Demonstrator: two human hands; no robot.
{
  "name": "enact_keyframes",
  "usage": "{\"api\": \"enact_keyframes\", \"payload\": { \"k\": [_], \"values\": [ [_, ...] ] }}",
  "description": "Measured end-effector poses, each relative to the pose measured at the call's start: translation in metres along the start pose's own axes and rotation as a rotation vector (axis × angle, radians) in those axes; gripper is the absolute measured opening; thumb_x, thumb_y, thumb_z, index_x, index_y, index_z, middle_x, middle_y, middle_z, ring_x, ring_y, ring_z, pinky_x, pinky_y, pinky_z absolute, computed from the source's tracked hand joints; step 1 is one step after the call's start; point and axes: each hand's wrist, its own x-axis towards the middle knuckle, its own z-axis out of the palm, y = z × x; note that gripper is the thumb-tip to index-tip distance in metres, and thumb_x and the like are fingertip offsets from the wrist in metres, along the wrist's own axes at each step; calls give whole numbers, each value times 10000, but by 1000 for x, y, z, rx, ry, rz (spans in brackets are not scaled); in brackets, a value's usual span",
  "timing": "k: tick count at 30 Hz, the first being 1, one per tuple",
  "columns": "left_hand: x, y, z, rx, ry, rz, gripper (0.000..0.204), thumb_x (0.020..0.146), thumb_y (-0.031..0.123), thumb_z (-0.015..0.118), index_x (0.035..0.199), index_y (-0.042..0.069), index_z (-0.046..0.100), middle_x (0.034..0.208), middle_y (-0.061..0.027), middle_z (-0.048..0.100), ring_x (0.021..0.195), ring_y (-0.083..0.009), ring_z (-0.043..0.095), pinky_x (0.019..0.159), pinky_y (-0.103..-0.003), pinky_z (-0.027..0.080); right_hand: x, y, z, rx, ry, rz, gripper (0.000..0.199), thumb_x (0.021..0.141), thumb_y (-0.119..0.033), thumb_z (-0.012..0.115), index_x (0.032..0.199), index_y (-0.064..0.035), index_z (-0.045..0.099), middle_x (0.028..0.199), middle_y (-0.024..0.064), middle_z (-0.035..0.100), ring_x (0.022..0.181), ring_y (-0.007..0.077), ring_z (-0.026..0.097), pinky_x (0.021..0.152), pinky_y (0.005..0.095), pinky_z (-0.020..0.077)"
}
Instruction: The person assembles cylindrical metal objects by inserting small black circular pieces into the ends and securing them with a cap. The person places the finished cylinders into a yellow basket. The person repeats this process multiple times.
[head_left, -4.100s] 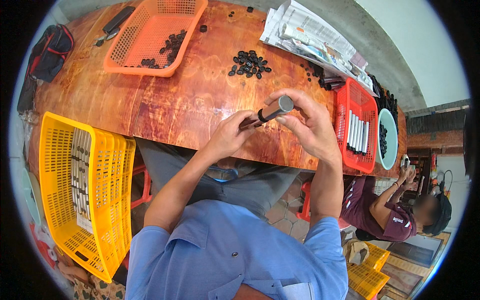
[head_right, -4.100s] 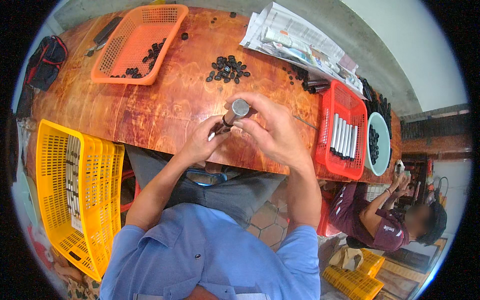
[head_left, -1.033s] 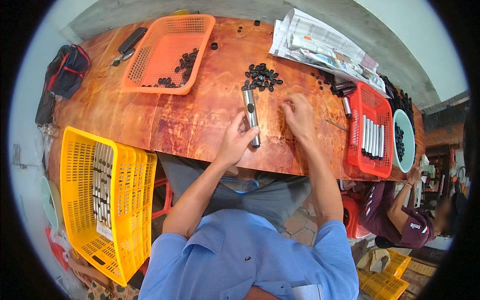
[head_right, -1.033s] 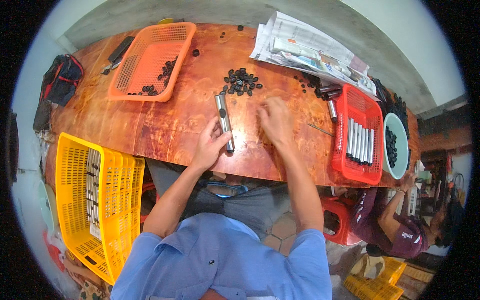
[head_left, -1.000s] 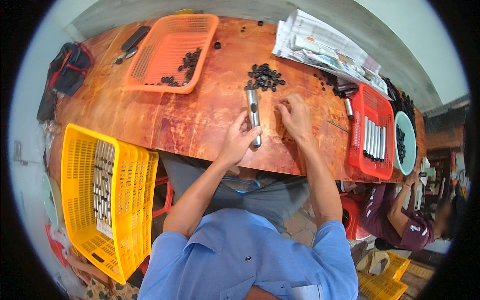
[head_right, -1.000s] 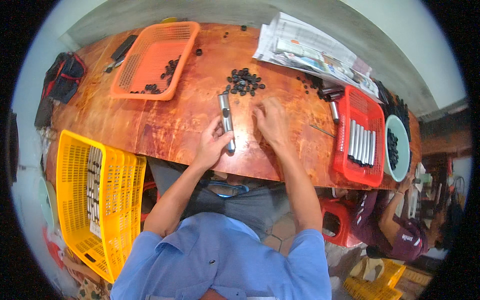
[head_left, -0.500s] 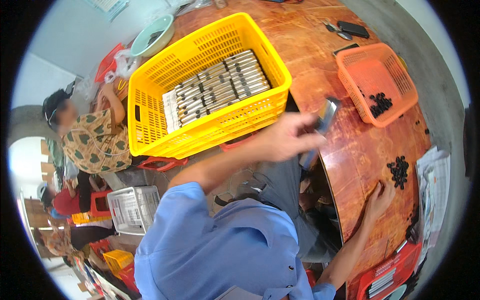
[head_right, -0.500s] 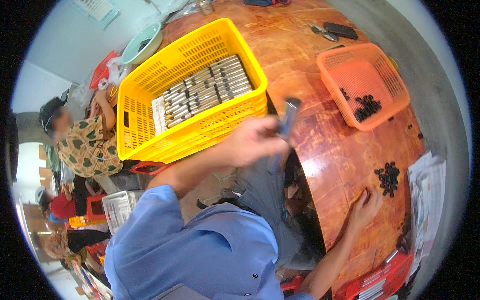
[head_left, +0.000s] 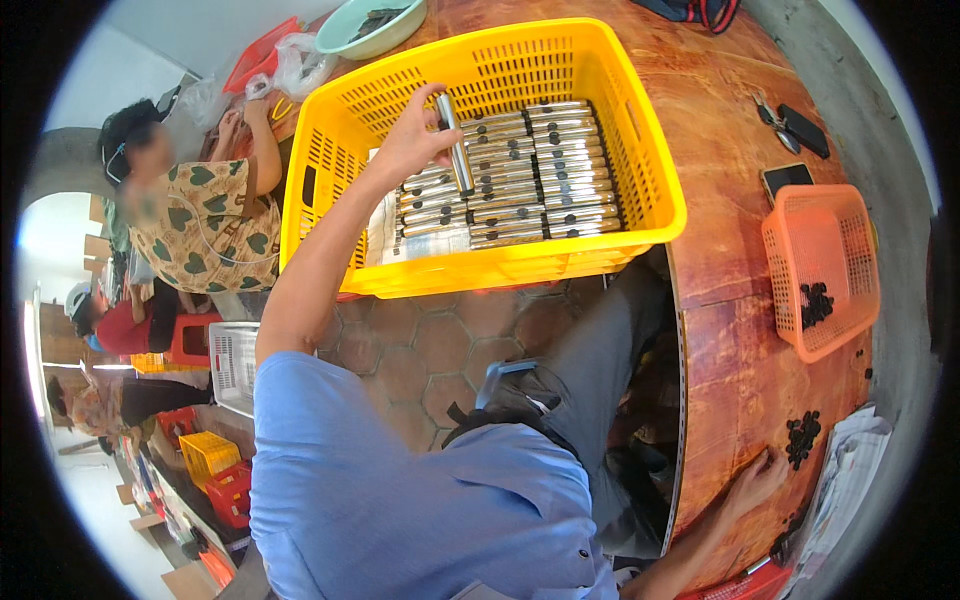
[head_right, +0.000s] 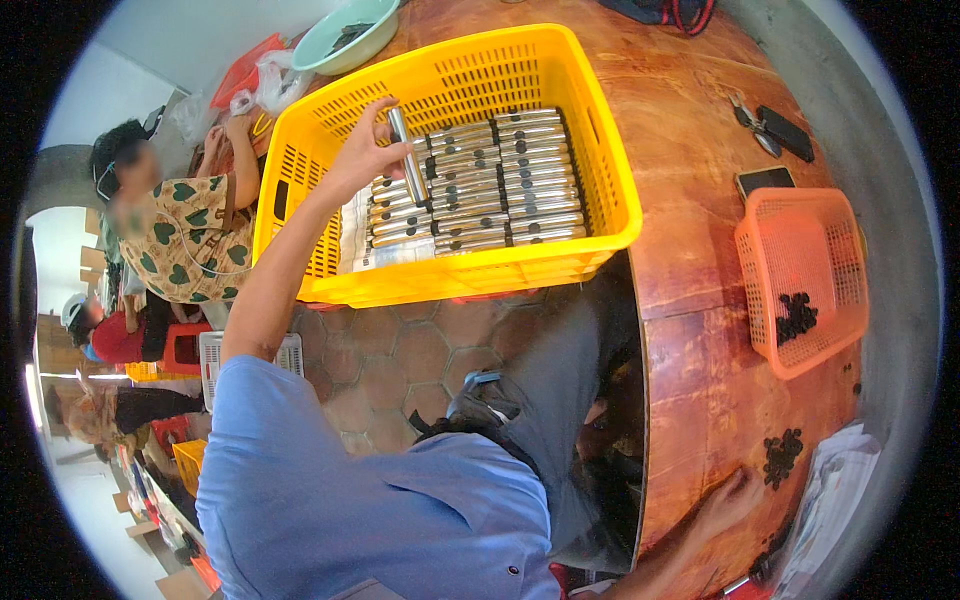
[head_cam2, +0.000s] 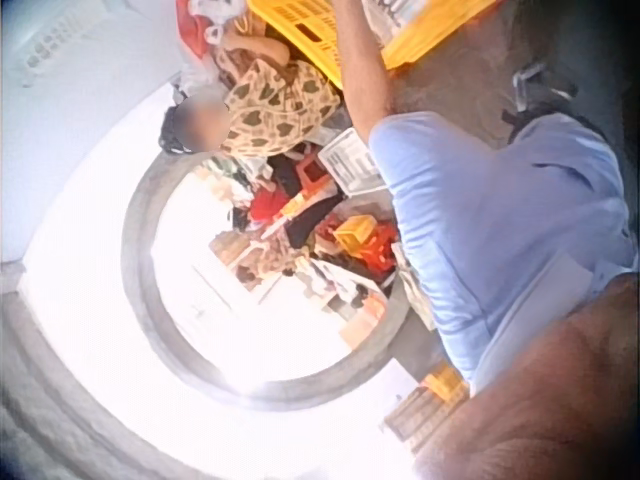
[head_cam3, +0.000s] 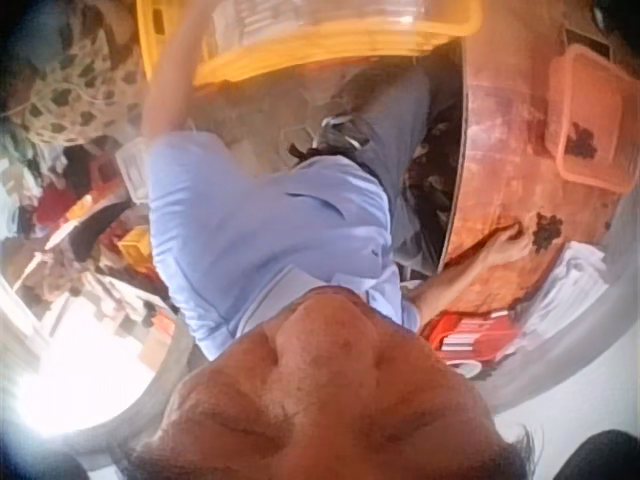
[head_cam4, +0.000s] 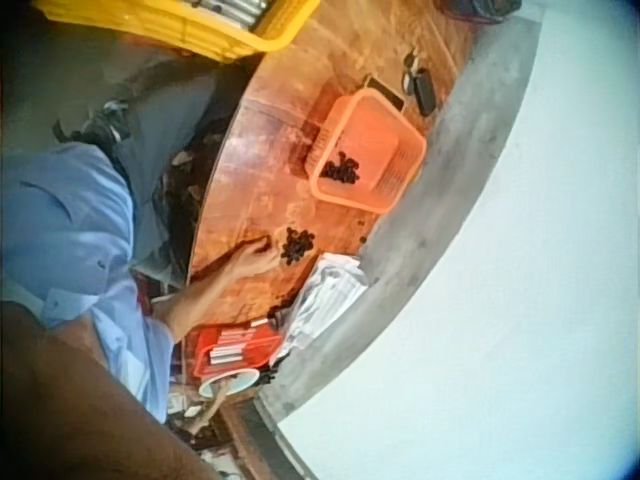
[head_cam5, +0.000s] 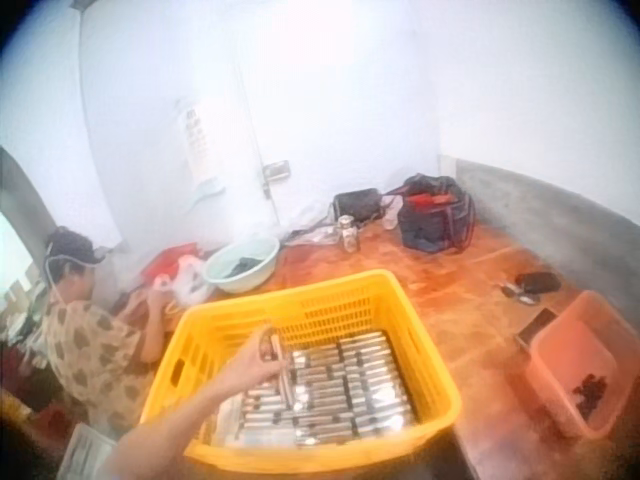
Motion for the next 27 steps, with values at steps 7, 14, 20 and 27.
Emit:
{"api": "enact_keyframes", "payload": {
  "k": [7, 14, 20, 27],
  "values": [
    [3, -122, -37, -149, 39, -434, 599, 856, 64, 792, 1327, -65, 444, 931, -144, 674, 793, -190, 715, 673, -292, 626, 4, 9, 10, -83, -8, 56, 137, 981, -53, 583, 1065, 48, 620, 1018, 201, 599, 984, 392, 567, 884, 466, 462],
    [-41, -168, -52, -236, -165, -787, 378, 868, 143, 810, 1132, -54, 623, 1004, -154, 708, 840, -209, 739, 737, -245, 632, 8, -8, 7, -184, -4, 108, 186, 1030, -141, 567, 1062, 31, 629, 997, 189, 591, 968, 375, 571, 825, 455, 476],
    [-44, -219, -60, 486, -333, -732, 606, 786, 512, 823, 942, -57, 688, 753, -126, 679, 581, -185, 633, 598, -293, 553, 7, 5, 13, -210, 7, 139, 202, 1044, -166, 550, 1034, 20, 628, 964, 184, 587, 940, 375, 573, 797, 465, 473],
    [-55, -270, -62, 515, -301, -583, 417, 797, 359, 787, 955, -17, 699, 770, -146, 699, 683, -232, 687, 649, -340, 548, 7, -3, 10, -205, 6, 116, 209, 1041, -179, 559, 1021, 21, 618, 971, 186, 585, 941, 383, 572, 811, 467, 470]
  ]
}}
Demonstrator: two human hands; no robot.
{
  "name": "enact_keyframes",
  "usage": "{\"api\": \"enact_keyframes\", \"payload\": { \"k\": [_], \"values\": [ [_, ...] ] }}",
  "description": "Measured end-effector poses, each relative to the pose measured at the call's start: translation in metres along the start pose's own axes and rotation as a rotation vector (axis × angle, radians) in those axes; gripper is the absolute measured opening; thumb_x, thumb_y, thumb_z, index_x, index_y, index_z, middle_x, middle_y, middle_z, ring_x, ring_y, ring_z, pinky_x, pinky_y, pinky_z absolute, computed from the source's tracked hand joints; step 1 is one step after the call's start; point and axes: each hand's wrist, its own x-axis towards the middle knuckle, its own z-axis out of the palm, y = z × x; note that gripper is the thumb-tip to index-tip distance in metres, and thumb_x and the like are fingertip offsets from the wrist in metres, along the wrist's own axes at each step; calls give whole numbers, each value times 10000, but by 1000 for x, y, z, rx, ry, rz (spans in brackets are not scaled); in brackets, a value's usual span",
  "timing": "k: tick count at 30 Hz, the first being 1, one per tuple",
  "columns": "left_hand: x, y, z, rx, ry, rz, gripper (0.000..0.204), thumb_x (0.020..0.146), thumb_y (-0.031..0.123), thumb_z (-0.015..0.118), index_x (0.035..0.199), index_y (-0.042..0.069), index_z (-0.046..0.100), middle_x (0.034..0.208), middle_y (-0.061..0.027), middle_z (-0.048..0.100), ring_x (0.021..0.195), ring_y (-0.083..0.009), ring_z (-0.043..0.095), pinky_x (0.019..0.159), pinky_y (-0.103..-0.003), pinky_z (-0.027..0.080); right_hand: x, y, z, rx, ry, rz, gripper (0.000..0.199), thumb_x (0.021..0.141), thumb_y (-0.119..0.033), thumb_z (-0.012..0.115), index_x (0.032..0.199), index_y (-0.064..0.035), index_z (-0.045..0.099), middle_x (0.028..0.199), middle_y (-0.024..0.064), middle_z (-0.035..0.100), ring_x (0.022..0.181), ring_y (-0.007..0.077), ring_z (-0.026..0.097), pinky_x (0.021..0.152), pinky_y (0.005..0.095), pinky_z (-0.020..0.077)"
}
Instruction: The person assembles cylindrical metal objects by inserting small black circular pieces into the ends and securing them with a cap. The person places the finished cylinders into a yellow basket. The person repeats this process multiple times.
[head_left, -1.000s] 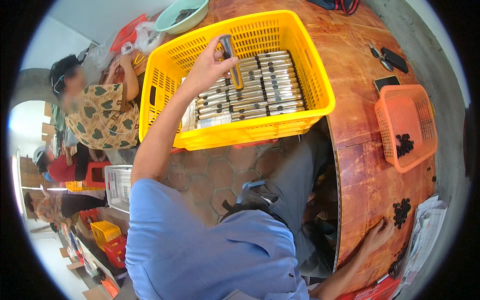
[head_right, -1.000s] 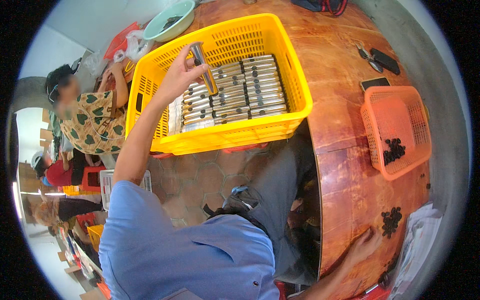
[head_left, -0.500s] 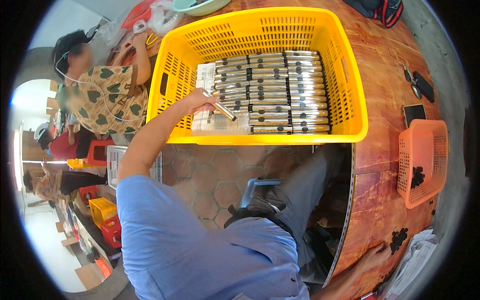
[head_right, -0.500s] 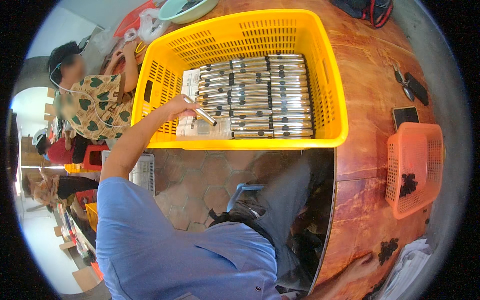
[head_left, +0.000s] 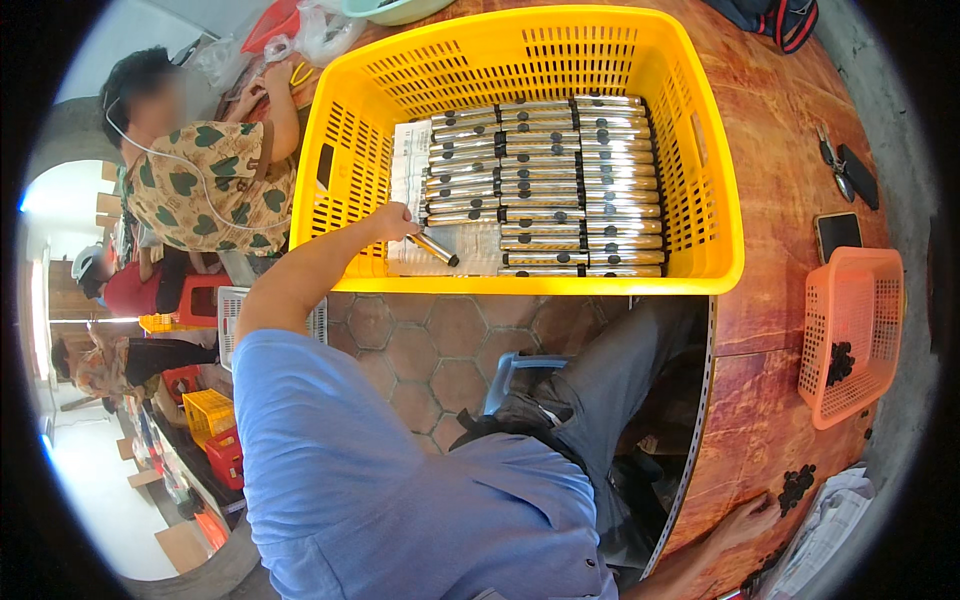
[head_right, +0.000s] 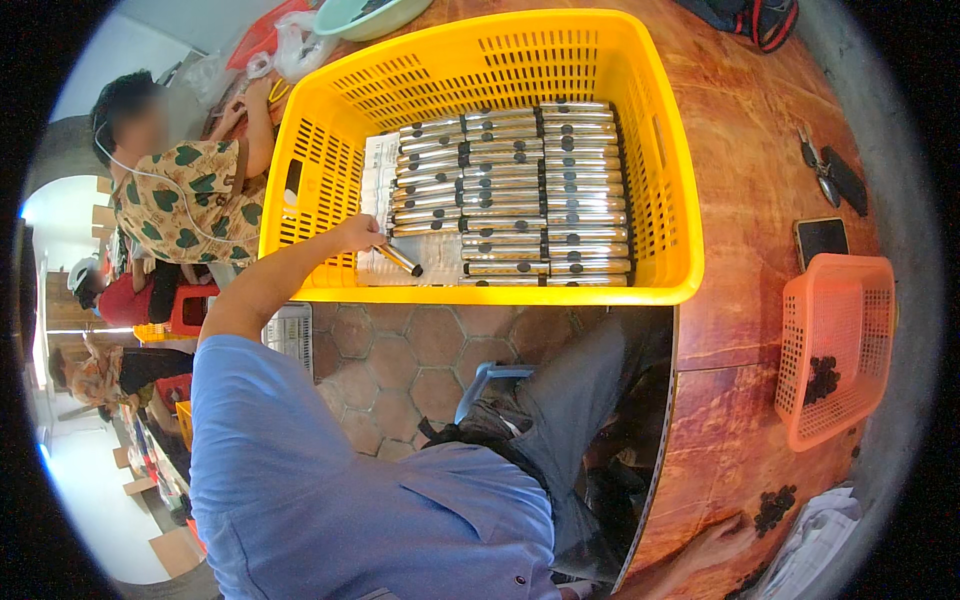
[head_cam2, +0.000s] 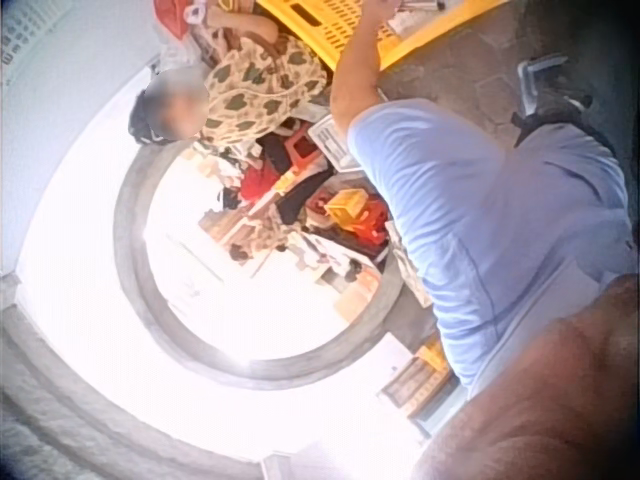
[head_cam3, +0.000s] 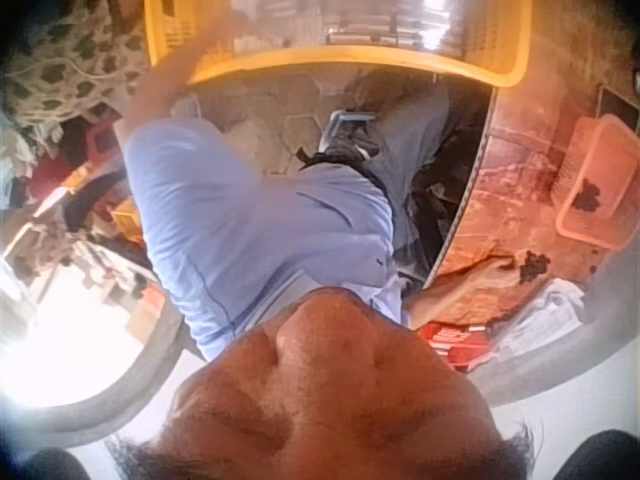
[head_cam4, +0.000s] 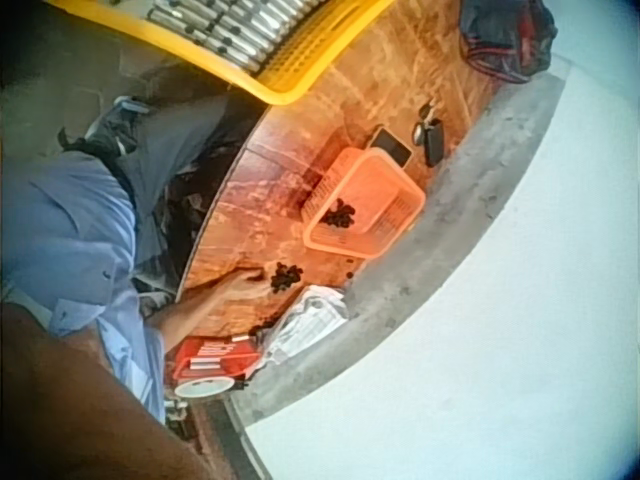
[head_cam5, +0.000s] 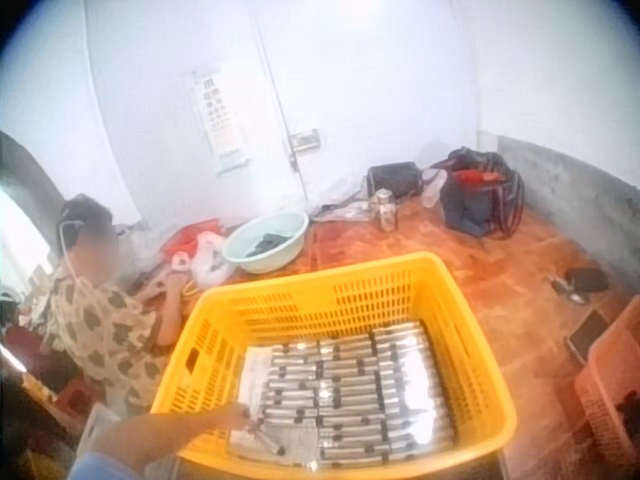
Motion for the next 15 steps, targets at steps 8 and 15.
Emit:
{"api": "enact_keyframes", "payload": {
  "k": [8, 15],
  "values": [
    [5, -16, 5, 499, 77, 419, 425, 644, 180, 894, 984, 31, 686, 904, -141, 709, 838, -296, 694, 716, -382, 542, 2, 5, 3, -14, -13, 42, 202, 1036, -178, 565, 1039, 14, 630, 997, 190, 594, 964, 386, 574, 837, 472, 472],
    [-14, 10, -23, 326, -136, 288, 302, 745, 261, 867, 867, 24, 726, 829, -112, 750, 736, -214, 723, 685, -336, 564, 0, 9, 5, -30, -27, 26, 219, 1048, -194, 548, 1047, 14, 620, 991, 182, 592, 963, 366, 575, 828, 460, 472]
  ]
}}
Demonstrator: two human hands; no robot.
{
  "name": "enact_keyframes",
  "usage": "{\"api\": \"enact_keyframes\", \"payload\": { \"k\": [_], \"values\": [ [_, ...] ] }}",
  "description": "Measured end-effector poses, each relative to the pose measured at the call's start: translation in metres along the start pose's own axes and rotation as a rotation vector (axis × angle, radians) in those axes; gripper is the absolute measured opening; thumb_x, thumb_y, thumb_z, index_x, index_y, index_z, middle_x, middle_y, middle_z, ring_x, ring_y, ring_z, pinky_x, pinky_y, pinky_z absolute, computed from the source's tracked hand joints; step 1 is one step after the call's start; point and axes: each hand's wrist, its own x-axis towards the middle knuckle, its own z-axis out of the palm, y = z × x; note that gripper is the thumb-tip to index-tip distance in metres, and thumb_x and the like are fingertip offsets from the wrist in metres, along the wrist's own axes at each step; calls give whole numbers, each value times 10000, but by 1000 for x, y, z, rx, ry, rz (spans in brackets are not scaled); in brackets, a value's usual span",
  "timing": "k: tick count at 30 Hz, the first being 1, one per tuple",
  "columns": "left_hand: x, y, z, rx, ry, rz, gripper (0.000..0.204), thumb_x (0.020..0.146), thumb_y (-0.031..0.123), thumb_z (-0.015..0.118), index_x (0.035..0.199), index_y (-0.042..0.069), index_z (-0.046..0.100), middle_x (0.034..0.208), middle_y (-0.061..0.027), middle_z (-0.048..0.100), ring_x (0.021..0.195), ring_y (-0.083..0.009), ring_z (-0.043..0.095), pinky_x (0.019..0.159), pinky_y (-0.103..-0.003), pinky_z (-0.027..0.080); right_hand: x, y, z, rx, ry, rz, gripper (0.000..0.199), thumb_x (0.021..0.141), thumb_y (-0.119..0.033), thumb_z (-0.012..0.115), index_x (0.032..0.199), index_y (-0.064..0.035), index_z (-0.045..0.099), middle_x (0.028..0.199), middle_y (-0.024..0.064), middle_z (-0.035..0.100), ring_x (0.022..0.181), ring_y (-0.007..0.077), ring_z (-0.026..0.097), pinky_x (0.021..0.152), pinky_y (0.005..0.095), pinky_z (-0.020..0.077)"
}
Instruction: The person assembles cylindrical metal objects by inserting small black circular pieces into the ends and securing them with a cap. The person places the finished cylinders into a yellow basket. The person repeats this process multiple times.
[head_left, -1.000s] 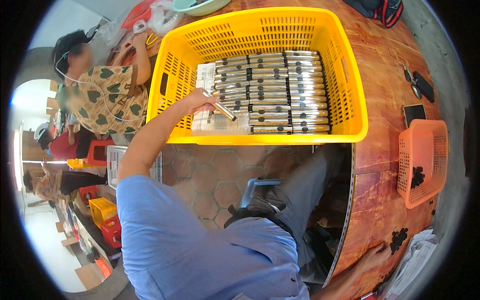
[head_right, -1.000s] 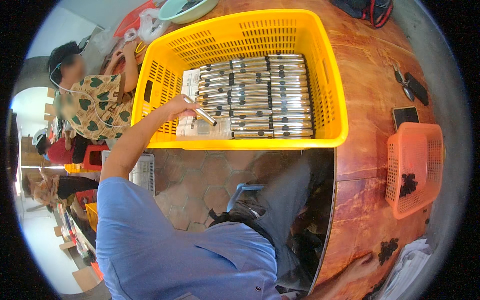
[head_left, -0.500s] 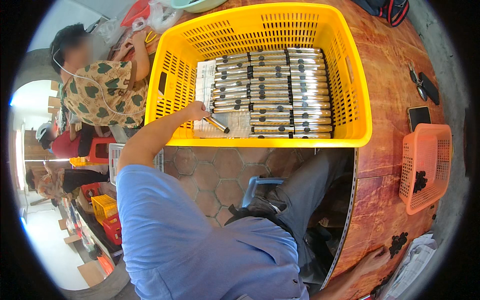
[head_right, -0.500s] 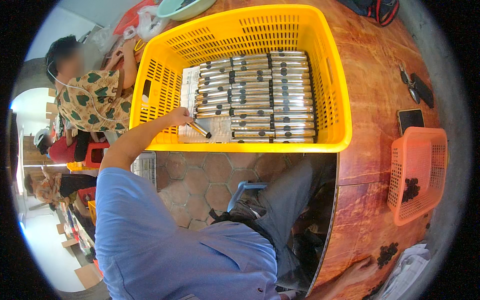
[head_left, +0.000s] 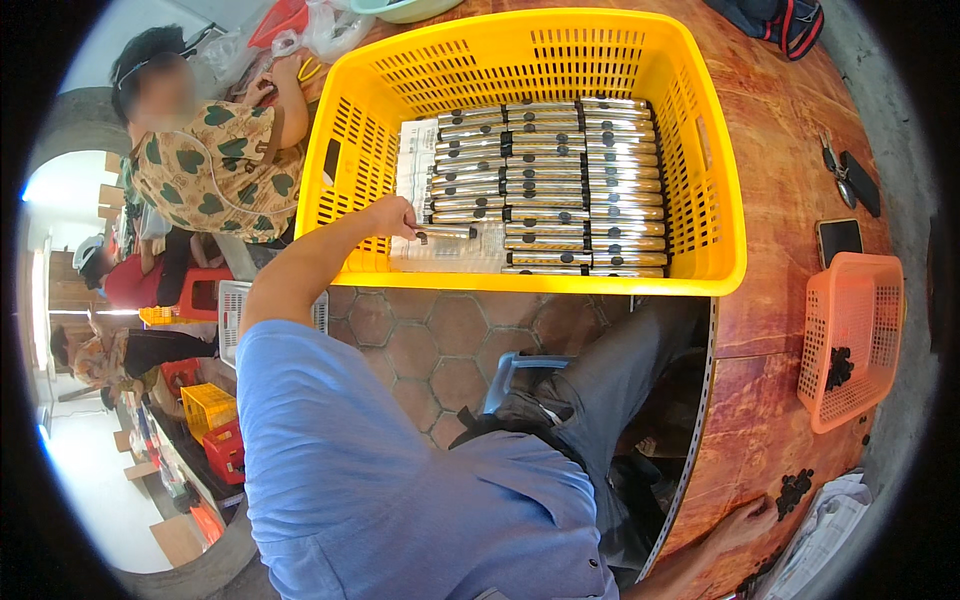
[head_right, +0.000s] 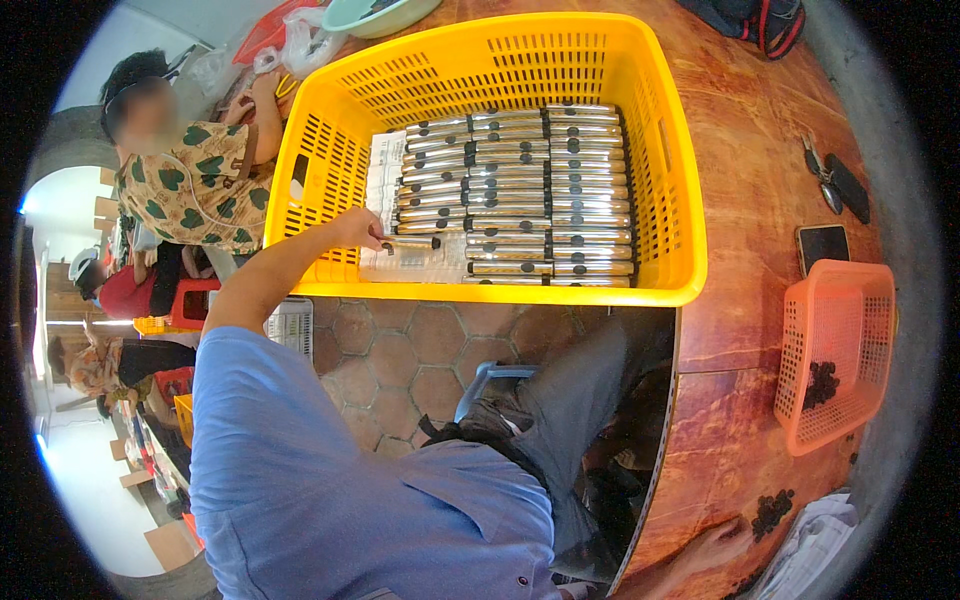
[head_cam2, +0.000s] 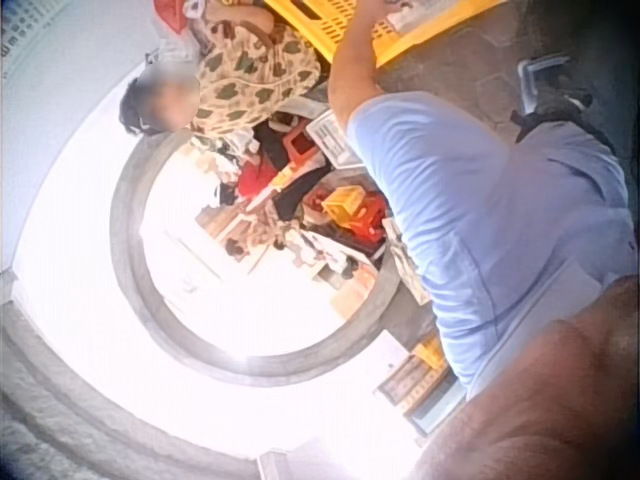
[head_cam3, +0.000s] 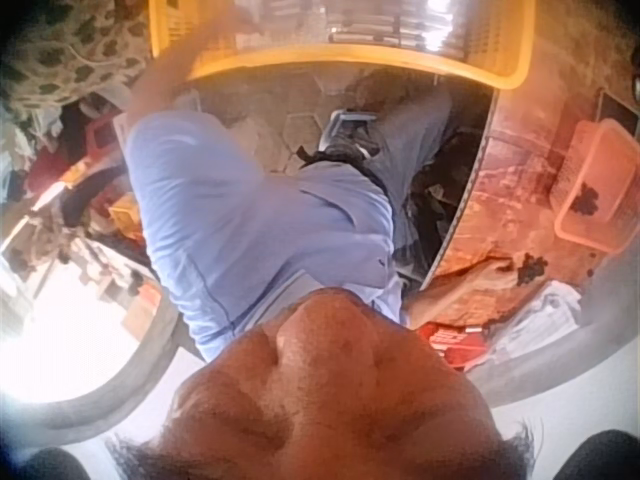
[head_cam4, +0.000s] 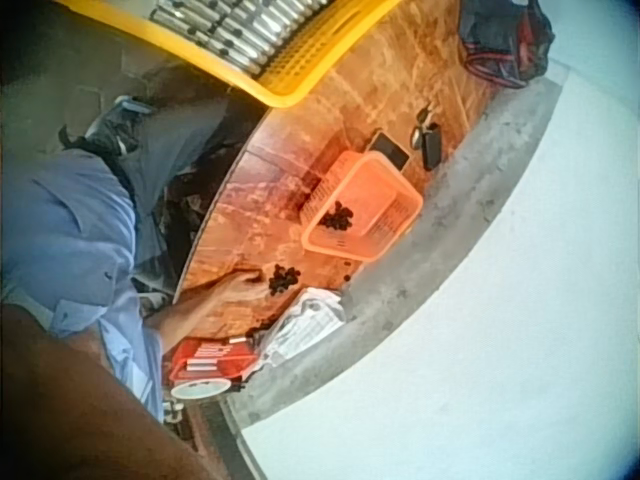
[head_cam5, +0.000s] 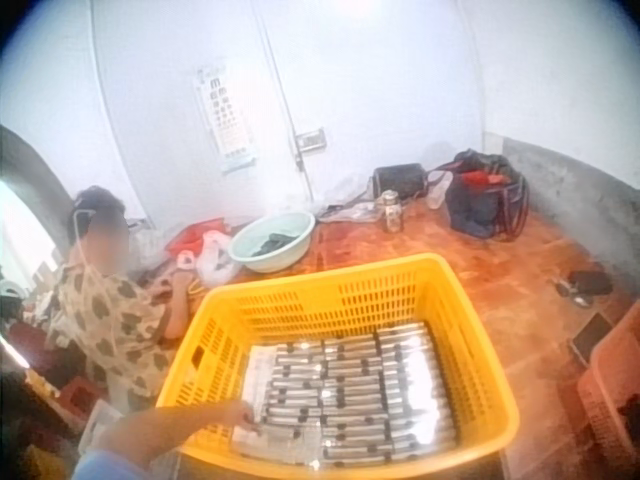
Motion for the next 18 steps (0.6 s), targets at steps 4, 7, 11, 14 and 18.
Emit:
{"api": "enact_keyframes", "payload": {
  "k": [4, 7, 11, 14, 18],
  "values": [
    [-1, 18, 6, -320, -39, -229, 365, 824, 285, 845, 924, -14, 661, 821, -115, 732, 721, -177, 718, 635, -298, 573, 0, -6, -2, -2, -2, 6, 222, 1052, -200, 542, 1015, 12, 596, 966, 180, 563, 953, 380, 562, 823, 472, 457],
    [3, 21, 9, -439, -12, -163, 408, 863, 289, 817, 980, -38, 603, 805, -129, 707, 679, -170, 715, 602, -276, 577, 0, -2, 1, -3, 9, -6, 219, 1057, -202, 534, 1027, 5, 594, 970, 176, 559, 948, 378, 561, 815, 473, 455],
    [7, 43, 11, -473, 37, -207, 341, 856, 173, 816, 944, 3, 533, 818, -121, 693, 726, -180, 738, 620, -282, 585, 0, 0, 2, -3, 17, -23, 217, 1060, -203, 530, 1034, 0, 600, 975, 173, 564, 939, 370, 564, 809, 473, 458],
    [6, 49, 8, -476, 33, -237, 337, 844, 146, 821, 887, 26, 509, 794, -112, 694, 735, -180, 742, 622, -279, 584, 0, 0, 2, 9, 22, -28, 211, 1057, -197, 532, 1029, -2, 608, 972, 170, 574, 935, 365, 567, 807, 470, 462],
    [9, 43, 8, -425, -8, -214, 319, 834, 142, 826, 847, 43, 524, 758, -113, 699, 716, -180, 738, 601, -275, 566, 1, 5, 4, 10, 19, -29, 207, 1052, -194, 537, 1022, -5, 616, 962, 168, 584, 932, 365, 568, 807, 471, 463]
  ]
}}
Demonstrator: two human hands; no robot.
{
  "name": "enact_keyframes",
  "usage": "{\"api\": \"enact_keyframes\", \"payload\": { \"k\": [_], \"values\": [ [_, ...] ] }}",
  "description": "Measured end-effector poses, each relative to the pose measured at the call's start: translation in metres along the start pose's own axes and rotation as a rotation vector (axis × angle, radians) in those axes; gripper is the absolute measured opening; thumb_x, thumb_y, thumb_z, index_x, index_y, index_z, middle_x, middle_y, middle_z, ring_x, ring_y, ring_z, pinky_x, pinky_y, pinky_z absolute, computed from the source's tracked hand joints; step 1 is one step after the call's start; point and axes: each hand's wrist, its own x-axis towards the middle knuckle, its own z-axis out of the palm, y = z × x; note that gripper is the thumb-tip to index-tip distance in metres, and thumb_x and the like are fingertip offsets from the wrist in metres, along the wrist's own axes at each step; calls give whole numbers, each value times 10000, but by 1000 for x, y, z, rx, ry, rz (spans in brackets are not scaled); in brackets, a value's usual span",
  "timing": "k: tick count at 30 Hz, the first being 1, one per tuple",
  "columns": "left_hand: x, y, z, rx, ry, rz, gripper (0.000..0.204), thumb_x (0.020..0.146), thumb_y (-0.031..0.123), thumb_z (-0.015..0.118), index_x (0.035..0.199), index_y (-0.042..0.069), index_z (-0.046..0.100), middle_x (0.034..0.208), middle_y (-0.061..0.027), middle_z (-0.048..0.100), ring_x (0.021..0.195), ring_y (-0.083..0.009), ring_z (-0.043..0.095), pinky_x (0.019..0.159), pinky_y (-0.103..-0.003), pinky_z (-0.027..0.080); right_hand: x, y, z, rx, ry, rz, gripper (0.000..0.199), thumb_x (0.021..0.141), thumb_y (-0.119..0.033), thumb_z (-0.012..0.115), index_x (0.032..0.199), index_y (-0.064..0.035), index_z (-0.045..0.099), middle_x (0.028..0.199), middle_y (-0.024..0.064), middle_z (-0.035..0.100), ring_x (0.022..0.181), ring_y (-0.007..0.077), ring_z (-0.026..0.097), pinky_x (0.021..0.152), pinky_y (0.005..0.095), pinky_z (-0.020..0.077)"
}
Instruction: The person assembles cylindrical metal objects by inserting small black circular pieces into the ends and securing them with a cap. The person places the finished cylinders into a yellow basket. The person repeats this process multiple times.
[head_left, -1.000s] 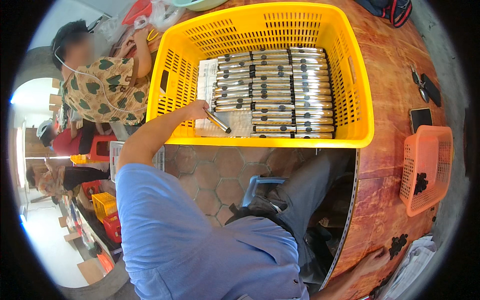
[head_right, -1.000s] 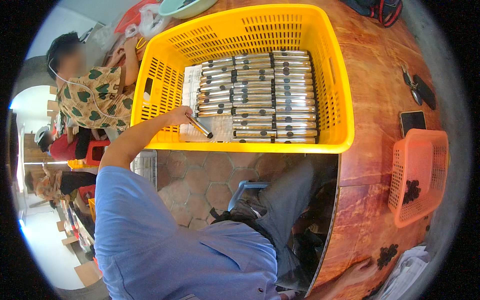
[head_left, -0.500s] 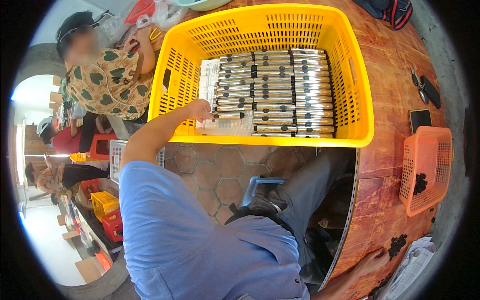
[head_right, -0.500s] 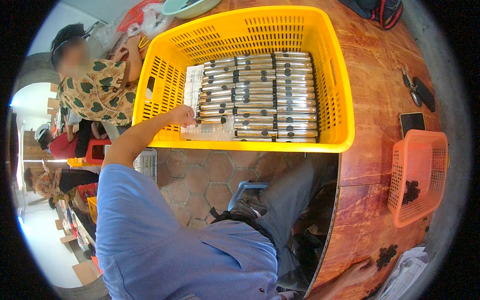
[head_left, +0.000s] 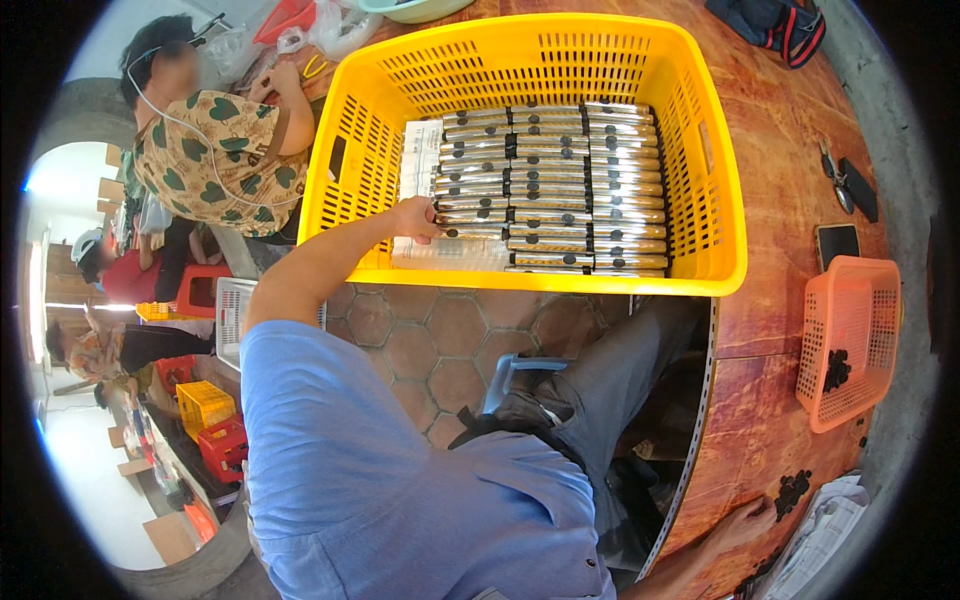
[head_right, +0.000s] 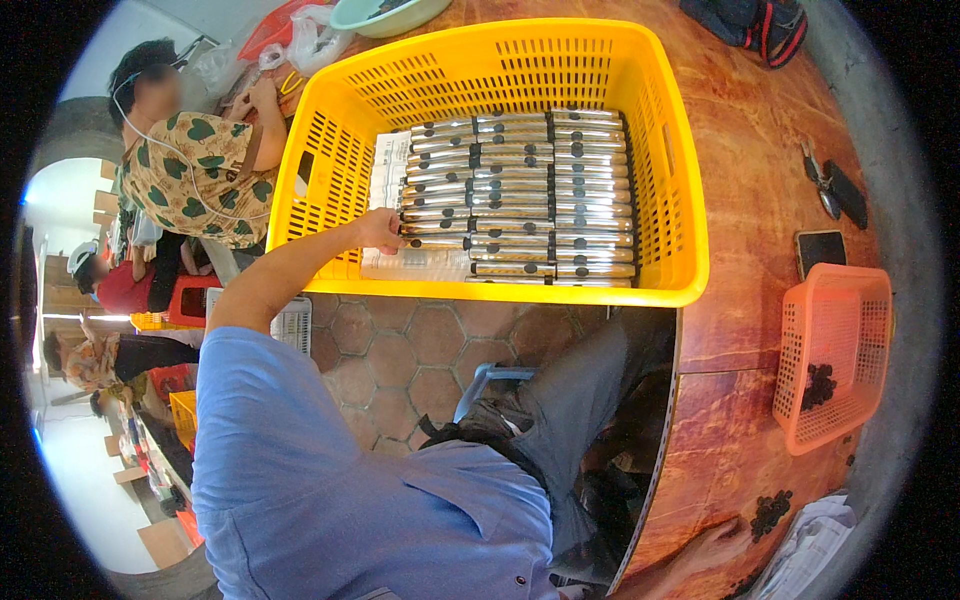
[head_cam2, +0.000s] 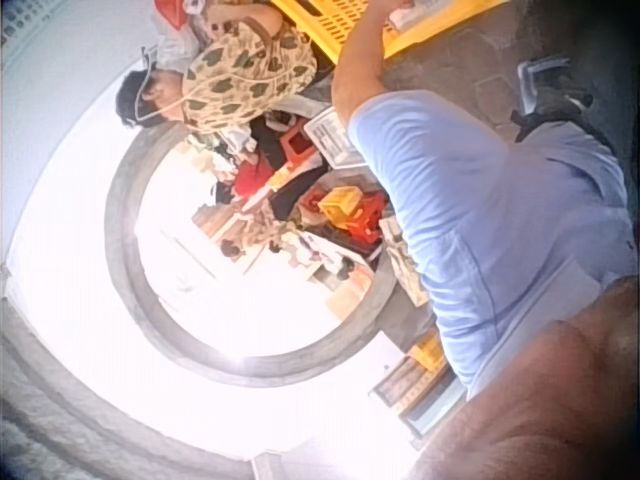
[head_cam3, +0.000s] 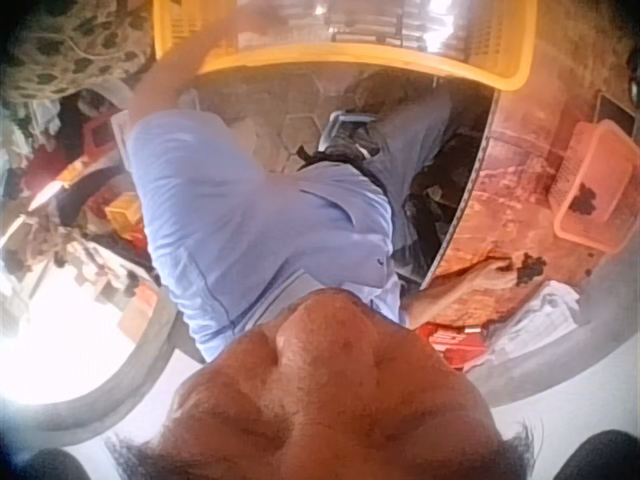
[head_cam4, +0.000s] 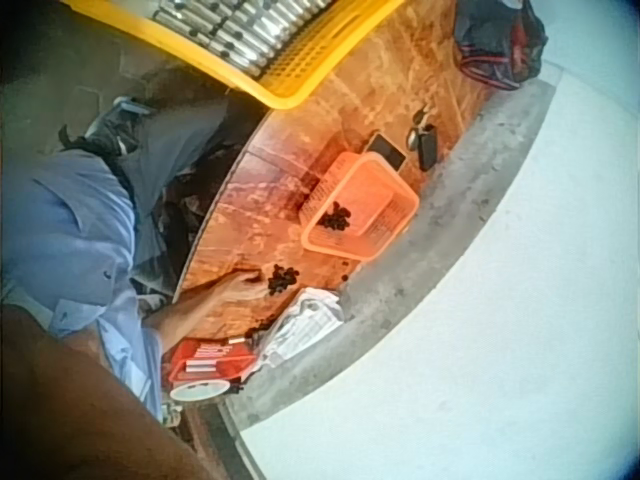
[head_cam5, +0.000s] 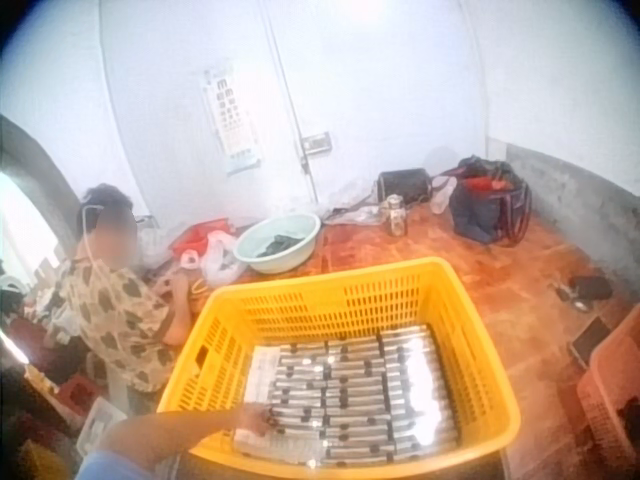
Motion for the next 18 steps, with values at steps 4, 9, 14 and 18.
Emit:
{"api": "enact_keyframes", "payload": {
  "k": [4, 9, 14, 18],
  "values": [
    [-12, 17, 0, 238, 3, -12, 339, 850, 294, 807, 845, 59, 564, 771, -95, 714, 723, -209, 722, 602, -329, 533, -1, -3, 0, -20, 13, 1, 208, 1045, -193, 545, 1027, 1, 619, 956, 169, 585, 936, 373, 565, 814, 480, 460],
    [-37, 49, -3, 730, 88, 161, 481, 868, 552, 705, 915, 80, 621, 846, -97, 724, 822, -304, 697, 689, -437, 513, -2, -7, -4, 18, 4, 20, 213, 1038, -186, 552, 1019, 14, 622, 964, 189, 580, 956, 389, 559, 836, 482, 456],
    [-37, 68, 0, 853, 18, 378, 500, 866, 576, 682, 977, 89, 673, 890, -149, 724, 886, -369, 696, 729, -489, 526, -1, -4, -7, -29, 24, -76, 197, 1040, -159, 558, 1080, 20, 629, 996, 163, 595, 956, 354, 578, 813, 456, 469],
    [-27, 67, 10, 1020, -44, 459, 502, 897, 568, 660, 993, 76, 684, 870, -161, 726, 840, -353, 708, 721, -461, 552, 1, -17, -11, 51, 19, -35, 220, 1038, -170, 547, 1040, 38, 620, 979, 192, 574, 960, 382, 558, 835, 474, 454]
  ]
}}
